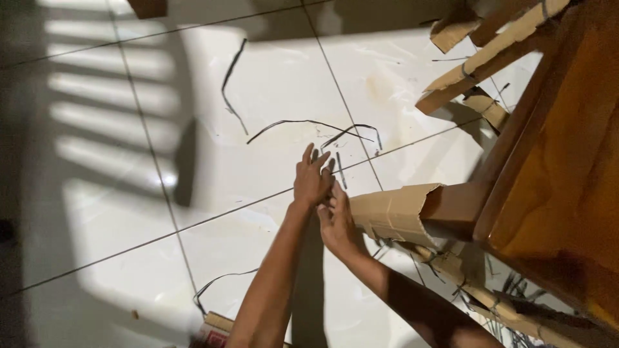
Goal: Wrapping wooden chair legs with protective cardboard and securing them with plastic ties
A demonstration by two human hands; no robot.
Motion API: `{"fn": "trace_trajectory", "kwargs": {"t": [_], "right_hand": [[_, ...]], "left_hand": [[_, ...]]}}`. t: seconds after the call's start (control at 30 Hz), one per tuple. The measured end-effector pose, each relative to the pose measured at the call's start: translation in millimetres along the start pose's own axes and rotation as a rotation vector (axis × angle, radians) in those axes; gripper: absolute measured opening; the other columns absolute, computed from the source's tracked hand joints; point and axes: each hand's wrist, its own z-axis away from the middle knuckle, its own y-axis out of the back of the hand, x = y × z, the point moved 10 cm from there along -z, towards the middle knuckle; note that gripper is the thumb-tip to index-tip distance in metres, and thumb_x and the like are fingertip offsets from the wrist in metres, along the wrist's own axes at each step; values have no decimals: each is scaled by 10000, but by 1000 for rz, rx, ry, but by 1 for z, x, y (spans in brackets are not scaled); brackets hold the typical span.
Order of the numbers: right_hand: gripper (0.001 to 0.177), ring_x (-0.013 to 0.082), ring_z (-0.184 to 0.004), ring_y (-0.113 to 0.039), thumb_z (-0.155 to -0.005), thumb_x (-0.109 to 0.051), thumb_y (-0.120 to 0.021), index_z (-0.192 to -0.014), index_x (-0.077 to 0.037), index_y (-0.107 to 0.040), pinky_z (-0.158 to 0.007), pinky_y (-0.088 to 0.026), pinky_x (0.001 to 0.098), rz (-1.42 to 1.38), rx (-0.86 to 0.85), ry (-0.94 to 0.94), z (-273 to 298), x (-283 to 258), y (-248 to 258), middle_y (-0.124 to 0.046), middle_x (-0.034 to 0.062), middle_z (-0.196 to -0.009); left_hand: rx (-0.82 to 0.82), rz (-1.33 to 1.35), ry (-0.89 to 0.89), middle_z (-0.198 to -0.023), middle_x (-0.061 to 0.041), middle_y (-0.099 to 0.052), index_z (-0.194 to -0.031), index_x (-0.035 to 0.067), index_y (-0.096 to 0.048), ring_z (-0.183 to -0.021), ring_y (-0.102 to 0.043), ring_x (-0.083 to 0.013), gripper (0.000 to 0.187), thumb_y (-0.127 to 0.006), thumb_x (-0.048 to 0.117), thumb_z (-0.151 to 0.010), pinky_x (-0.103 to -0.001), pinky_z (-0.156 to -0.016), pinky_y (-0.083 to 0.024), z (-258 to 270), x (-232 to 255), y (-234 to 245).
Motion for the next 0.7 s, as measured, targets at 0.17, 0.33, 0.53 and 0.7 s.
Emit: {"fn": "trace_trajectory", "kwargs": {"t": [0.17, 0.33, 0.53, 0.7], "right_hand": [[684, 426, -1363, -513, -1028, -187, -488, -1619, -59, -167, -1130, -487, 472, 3, -92, 33, 10, -23, 8, -364, 305, -1536], [672, 420, -1370, -514, -1046, -217, -487, -1611, -20, -179, -1141, -469, 444, -13, -120, 89, 15, -28, 11, -374, 307, -1529], [622, 343, -1361, -561, -1056, -213, -479, -1589, -15, -228, -1110, -496, 441, -3, -171, 82, 17, -33, 12, -445, 243, -1508], [570, 395, -1353, -548, -1063, -183, -438, -1604, -94, -282, -1116, -467, 523, -109, -139, 152, 28, -49, 20, -462, 286, -1498]], "left_hand": [[-133, -324, 56, -1635, -106, -348, -1456, 171, -580, -1315, -465, -438, 519, -577, 215, -938, -540, -970, -565, -24, -25, -40], [3, -246, -1, -1361, -65, -664, -1083, 130, -694, -1165, -652, -296, 195, -535, 180, -983, -431, -1072, -444, -13, -31, -31], [335, 282, 381, -891, -27, -797, -959, 248, -830, -860, -761, -242, 149, -752, 226, -835, -339, -760, -583, 49, -90, -8], [344, 896, 563, -861, -53, -740, -1018, 79, -775, -784, -646, -133, 256, -723, 150, -778, -256, -736, -530, 116, -61, -11]]}}
